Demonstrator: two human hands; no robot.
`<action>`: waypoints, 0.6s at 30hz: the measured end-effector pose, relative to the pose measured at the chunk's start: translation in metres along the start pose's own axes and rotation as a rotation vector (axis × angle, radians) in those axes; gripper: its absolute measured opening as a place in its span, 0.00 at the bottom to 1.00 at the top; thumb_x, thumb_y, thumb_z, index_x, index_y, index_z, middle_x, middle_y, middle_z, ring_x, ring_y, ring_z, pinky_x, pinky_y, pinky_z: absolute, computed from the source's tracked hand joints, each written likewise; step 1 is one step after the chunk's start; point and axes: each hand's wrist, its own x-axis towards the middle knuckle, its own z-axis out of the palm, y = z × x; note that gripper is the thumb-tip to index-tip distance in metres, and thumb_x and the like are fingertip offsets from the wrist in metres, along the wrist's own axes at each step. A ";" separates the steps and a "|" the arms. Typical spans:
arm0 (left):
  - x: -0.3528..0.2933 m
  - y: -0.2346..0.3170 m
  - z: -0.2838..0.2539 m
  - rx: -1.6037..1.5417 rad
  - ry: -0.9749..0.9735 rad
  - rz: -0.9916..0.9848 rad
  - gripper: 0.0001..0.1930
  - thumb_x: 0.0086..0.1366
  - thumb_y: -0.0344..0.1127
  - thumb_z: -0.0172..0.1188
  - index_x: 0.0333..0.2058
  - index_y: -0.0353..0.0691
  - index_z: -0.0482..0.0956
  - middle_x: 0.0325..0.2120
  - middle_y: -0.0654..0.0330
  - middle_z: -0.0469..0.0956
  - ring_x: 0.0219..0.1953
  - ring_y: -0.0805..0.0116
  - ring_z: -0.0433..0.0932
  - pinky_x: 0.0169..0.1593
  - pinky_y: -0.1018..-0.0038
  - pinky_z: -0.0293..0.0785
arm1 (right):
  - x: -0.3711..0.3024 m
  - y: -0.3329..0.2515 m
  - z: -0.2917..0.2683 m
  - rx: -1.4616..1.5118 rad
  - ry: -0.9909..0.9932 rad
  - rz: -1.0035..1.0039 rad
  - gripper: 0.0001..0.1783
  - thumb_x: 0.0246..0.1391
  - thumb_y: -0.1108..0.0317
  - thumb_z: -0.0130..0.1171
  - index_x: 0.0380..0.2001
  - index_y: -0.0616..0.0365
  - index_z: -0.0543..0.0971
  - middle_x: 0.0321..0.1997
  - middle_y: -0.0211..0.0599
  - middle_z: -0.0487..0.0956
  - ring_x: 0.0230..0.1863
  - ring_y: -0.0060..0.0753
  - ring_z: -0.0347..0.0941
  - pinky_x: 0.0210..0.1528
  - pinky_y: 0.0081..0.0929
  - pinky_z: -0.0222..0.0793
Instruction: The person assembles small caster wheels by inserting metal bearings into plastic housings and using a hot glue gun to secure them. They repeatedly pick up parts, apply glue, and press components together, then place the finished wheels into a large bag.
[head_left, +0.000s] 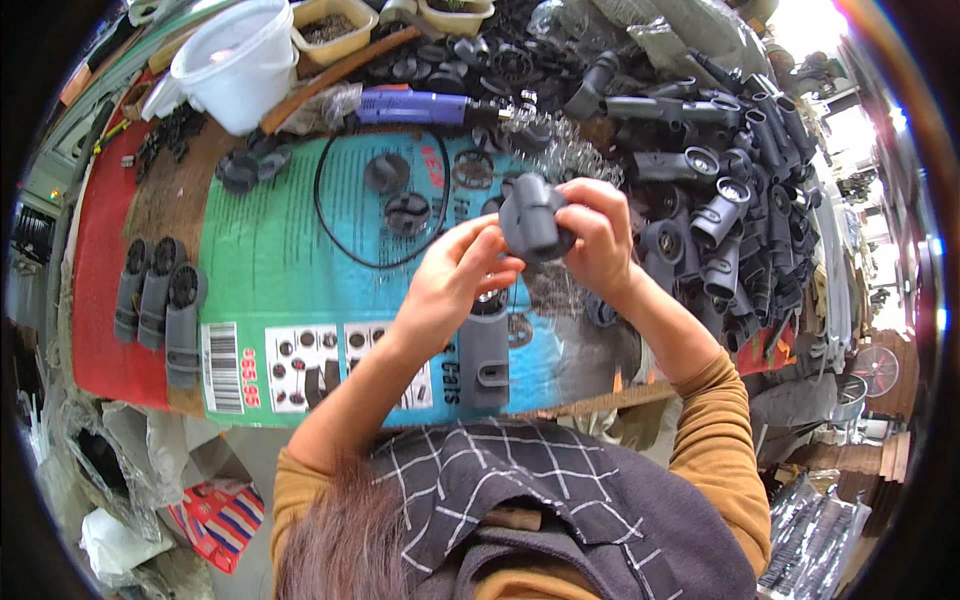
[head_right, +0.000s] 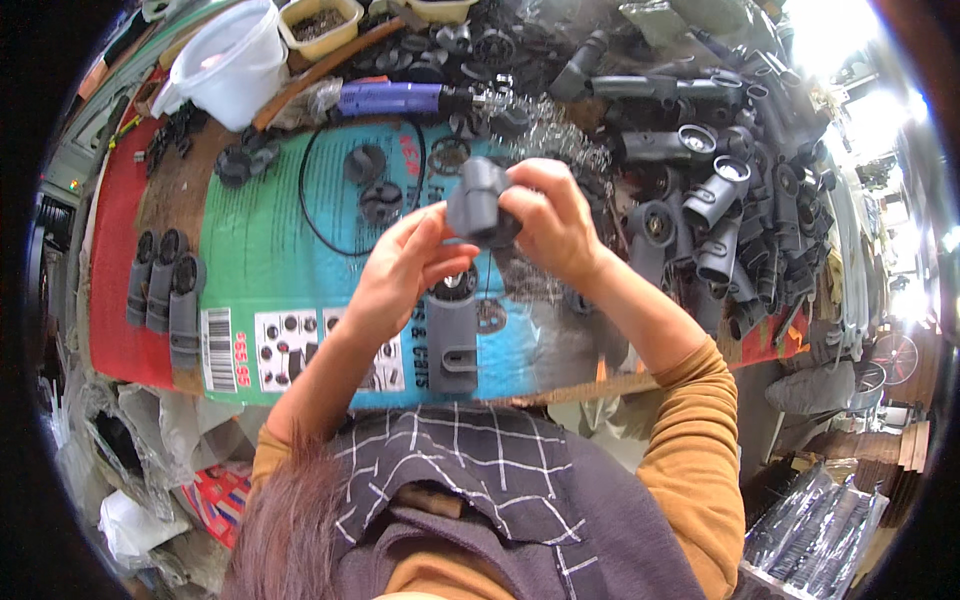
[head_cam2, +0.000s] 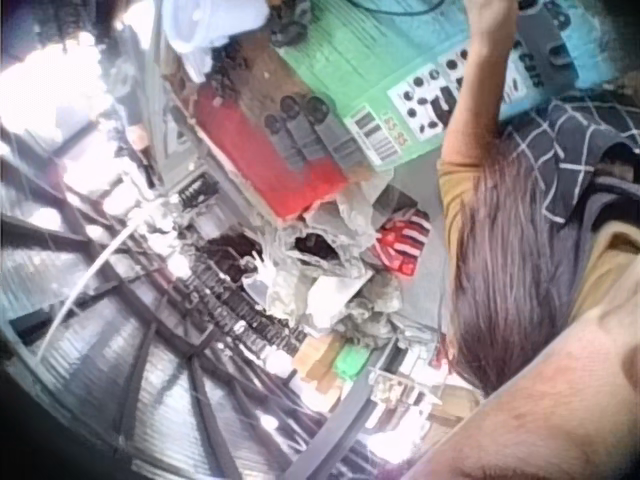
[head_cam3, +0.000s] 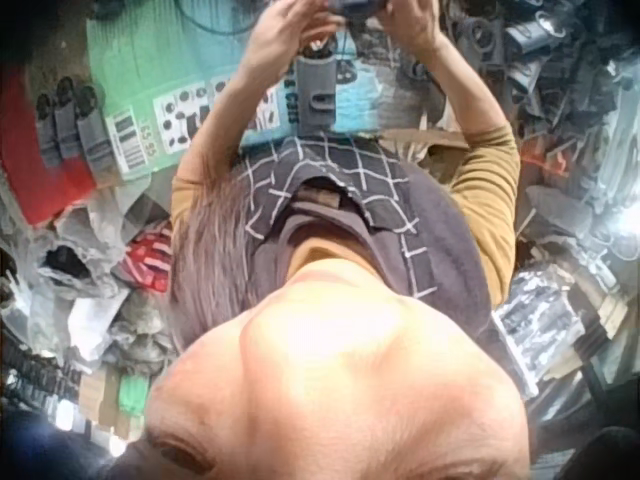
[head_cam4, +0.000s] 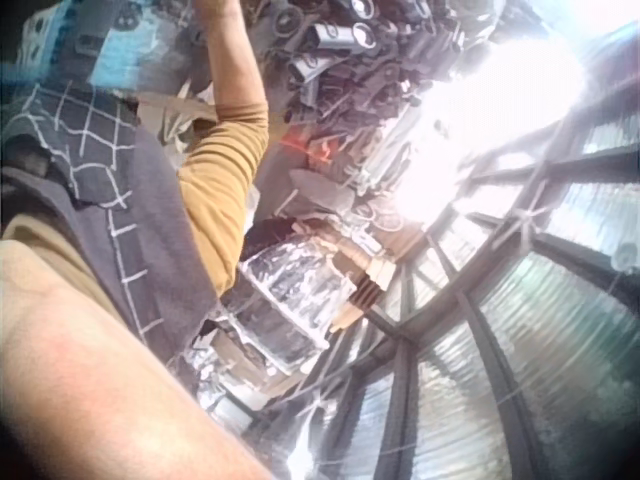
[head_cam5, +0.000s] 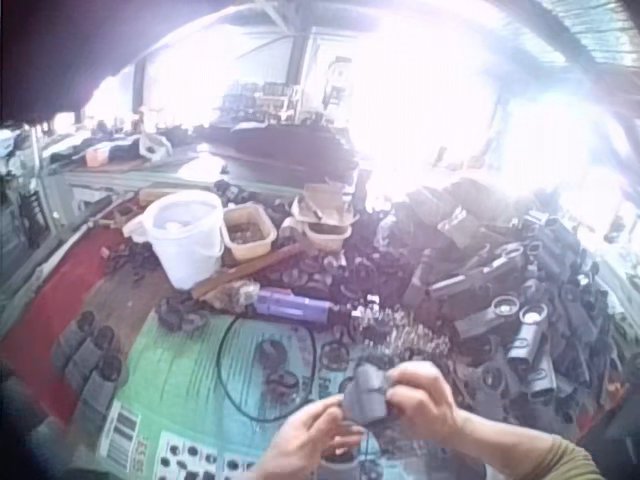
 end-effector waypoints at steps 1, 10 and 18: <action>-0.002 0.001 0.004 0.055 0.053 -0.025 0.23 0.69 0.40 0.58 0.57 0.33 0.68 0.45 0.58 0.77 0.44 0.74 0.78 0.47 0.77 0.77 | -0.002 -0.018 0.000 0.011 -0.028 0.029 0.27 0.31 0.86 0.58 0.41 0.58 0.72 0.49 0.47 0.70 0.46 0.54 0.72 0.48 0.42 0.73; -0.026 -0.001 0.016 0.468 0.207 0.198 0.19 0.62 0.29 0.60 0.51 0.30 0.72 0.42 0.57 0.78 0.43 0.72 0.78 0.46 0.75 0.77 | 0.006 -0.102 -0.020 0.322 -0.218 0.819 0.25 0.45 0.70 0.70 0.48 0.59 0.74 0.57 0.45 0.70 0.55 0.39 0.71 0.56 0.33 0.71; -0.032 -0.011 -0.029 1.268 0.107 0.145 0.49 0.46 0.58 0.72 0.60 0.32 0.66 0.55 0.46 0.66 0.60 0.47 0.61 0.65 0.60 0.59 | -0.058 -0.090 -0.020 0.153 -0.439 1.112 0.20 0.48 0.78 0.66 0.46 0.63 0.75 0.53 0.41 0.75 0.54 0.33 0.73 0.56 0.30 0.71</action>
